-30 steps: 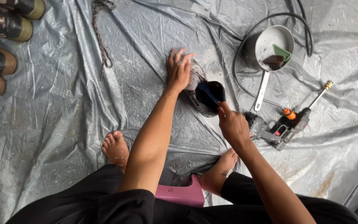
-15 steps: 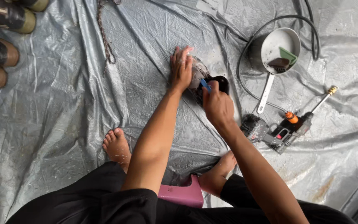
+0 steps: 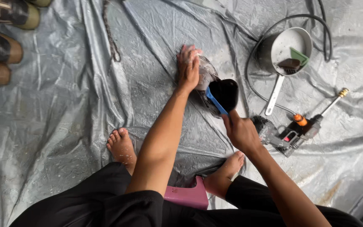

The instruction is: The person scrubs a dirty shoe with a brush and soapy water. They then use a blue toothbrush to clean the inside and edges of the shoe, followed by a green brush to scrub the exterior surface.

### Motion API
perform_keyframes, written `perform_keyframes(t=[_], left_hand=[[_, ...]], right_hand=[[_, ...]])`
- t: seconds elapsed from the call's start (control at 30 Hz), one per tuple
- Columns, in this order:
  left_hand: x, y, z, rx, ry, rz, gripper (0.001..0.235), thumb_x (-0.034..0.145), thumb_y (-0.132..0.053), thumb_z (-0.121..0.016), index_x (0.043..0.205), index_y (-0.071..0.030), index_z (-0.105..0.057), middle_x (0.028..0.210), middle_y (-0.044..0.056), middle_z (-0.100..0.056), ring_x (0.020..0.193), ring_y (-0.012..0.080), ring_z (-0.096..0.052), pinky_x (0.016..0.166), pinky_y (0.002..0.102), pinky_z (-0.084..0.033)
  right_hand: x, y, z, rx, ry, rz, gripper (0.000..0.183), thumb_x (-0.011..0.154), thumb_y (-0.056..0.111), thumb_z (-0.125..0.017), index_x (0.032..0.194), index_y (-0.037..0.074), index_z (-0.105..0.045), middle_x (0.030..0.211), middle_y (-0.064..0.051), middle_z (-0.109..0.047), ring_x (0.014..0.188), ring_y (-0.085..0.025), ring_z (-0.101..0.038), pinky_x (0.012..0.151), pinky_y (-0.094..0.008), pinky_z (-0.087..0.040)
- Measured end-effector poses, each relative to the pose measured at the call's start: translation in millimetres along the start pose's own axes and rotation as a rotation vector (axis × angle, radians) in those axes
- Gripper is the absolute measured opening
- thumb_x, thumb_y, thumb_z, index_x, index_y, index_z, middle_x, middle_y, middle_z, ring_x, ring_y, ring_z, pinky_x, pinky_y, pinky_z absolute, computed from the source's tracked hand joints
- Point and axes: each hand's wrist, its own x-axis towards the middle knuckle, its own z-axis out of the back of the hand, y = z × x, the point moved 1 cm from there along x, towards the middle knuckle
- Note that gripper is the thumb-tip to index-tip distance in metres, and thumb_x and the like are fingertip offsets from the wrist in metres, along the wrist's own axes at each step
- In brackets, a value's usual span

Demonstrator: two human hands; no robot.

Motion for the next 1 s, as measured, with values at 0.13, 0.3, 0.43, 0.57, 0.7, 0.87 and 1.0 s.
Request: perform_keyframes(t=[0.13,0.3,0.43,0.57,0.7,0.87,1.0], left_hand=[[0.0,-3.0,-1.5,0.092,-0.114,-0.145,0.018,0.108,-0.015,-0.059,0.125,-0.018,-0.059,0.14,0.007,-0.063,0.144,0.0406,-0.05,0.117,0.061,-0.034],[5.5,-15.8,10.4,-0.033,0.039,0.037,0.029,0.107,-0.02,-0.042,0.117,-0.022,-0.07,0.144,0.002,-0.062,0.154,0.0324,-0.036,0.128,0.057,-0.019],[-0.9,-13.2,16.9,-0.012,0.053,0.076,0.029,0.107,-0.018,-0.043,0.117,-0.02,-0.07,0.148,0.003,-0.058,0.156,0.0326,-0.033,0.129,0.059,-0.018],[11.4,-13.6,-0.2,-0.057,0.033,0.063,0.031,0.108,-0.021,-0.04,0.115,-0.019,-0.071,0.143,0.004,-0.06,0.155,0.0314,-0.03,0.129,0.06,-0.013],[10.1,-36.3,23.9,-0.083,0.093,0.077,0.029,0.107,-0.018,-0.042,0.11,-0.019,-0.071,0.143,0.006,-0.061,0.156,0.034,-0.028,0.129,0.062,-0.009],[8.5,-24.6,17.0,-0.053,0.108,0.07,0.031,0.108,-0.019,-0.04,0.112,-0.02,-0.071,0.143,0.005,-0.062,0.155,0.0331,-0.03,0.128,0.061,-0.012],[7.8,0.1,5.8,-0.029,0.113,0.074,0.039,0.113,-0.021,-0.037,0.142,-0.011,-0.061,0.151,0.006,-0.053,0.158,0.0296,-0.024,0.131,0.057,-0.008]], right_hand=[[56.5,14.8,-20.1,0.003,0.02,-0.045,0.046,0.11,0.057,-0.047,0.101,0.013,-0.057,0.07,-0.029,-0.066,0.083,-0.058,-0.069,0.07,-0.067,-0.053],[24.1,18.1,-23.7,0.208,0.05,0.029,0.037,0.115,0.033,-0.046,0.089,0.008,-0.045,0.063,-0.021,-0.057,0.06,-0.056,-0.053,0.057,-0.063,-0.032],[24.3,-1.2,-31.6,0.388,0.1,-0.129,0.056,0.115,0.035,-0.051,0.066,0.009,-0.038,0.053,-0.004,-0.038,0.051,-0.015,-0.036,0.055,-0.042,-0.029],[79.4,18.0,-39.7,0.394,0.026,-0.179,0.05,0.111,0.04,-0.048,0.079,0.002,-0.057,0.083,-0.028,-0.068,0.083,-0.053,-0.062,0.074,-0.058,-0.039],[5.2,-12.1,-44.7,0.408,0.139,-0.218,0.057,0.114,0.038,-0.047,0.067,0.008,-0.036,0.056,-0.01,-0.044,0.058,-0.021,-0.041,0.063,-0.046,-0.033],[69.4,-4.3,-70.7,0.313,0.003,-0.206,0.056,0.111,0.041,-0.049,0.079,-0.002,-0.064,0.08,-0.031,-0.067,0.079,-0.058,-0.06,0.072,-0.06,-0.039],[33.5,-8.6,-55.5,0.329,0.187,-0.254,0.058,0.113,0.045,-0.042,0.076,0.004,-0.057,0.071,-0.019,-0.064,0.068,-0.039,-0.062,0.067,-0.05,-0.041]])
